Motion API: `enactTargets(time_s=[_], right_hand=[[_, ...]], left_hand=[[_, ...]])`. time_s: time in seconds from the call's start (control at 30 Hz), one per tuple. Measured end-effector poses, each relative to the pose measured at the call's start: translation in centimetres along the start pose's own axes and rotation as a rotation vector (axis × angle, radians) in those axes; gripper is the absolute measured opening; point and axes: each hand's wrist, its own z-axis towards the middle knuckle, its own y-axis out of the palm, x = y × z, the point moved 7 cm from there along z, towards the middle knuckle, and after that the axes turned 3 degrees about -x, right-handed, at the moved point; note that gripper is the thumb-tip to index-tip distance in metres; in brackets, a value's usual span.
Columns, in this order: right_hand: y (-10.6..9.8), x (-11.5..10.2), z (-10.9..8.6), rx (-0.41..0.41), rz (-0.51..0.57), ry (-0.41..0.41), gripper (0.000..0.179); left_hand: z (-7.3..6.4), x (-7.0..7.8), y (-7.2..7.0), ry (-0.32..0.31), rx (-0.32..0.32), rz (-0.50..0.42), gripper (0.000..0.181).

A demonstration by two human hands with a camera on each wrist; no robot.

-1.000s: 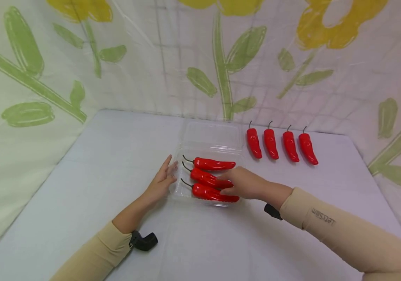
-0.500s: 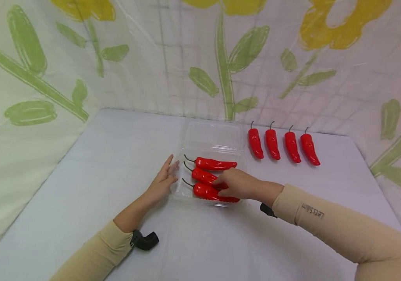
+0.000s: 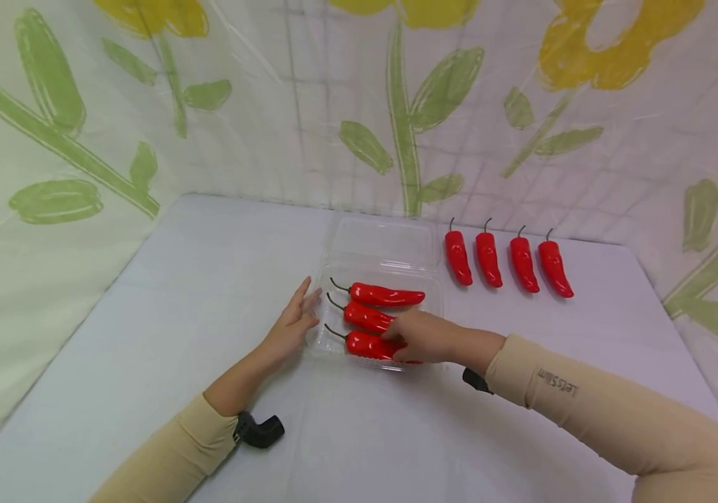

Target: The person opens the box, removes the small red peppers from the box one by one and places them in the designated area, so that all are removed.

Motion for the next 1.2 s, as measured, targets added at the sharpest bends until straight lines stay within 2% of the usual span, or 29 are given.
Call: enactTargets(time_s=[0.1,0.33,0.57,0.67,0.97,1.2], right_hand=[[0.3,0.2,0.2,-0.033,0.006,0.035,0.038],[1.1,0.6,0.9,-0.096,-0.013,0.062,0.032],[1.4,0.7,1.2,-0.115,-0.004,0.067,0.044],[1.4,0.8,1.3,-0.131,0.024,0.052,0.048],[1.7,1.5,1.5,-0.169,0.203,0.09,0.047],[1.9,1.6,1.9,-0.159,0.266,0.077,0.047]], left_hand=[[0.0,0.0,0.0,0.007,-0.004,-0.01,0.074],[-0.1,0.2,0.0,0.019,-0.01,-0.022,0.074],[-0.2,0.2,0.0,-0.001,0.014,0.011,0.071],[-0.2,0.2,0.0,-0.009,0.035,0.027,0.07],[-0.2,0.1,-0.1,-0.012,0.061,0.031,0.068],[-0.2,0.0,-0.2,-0.01,0.065,0.024,0.068]])
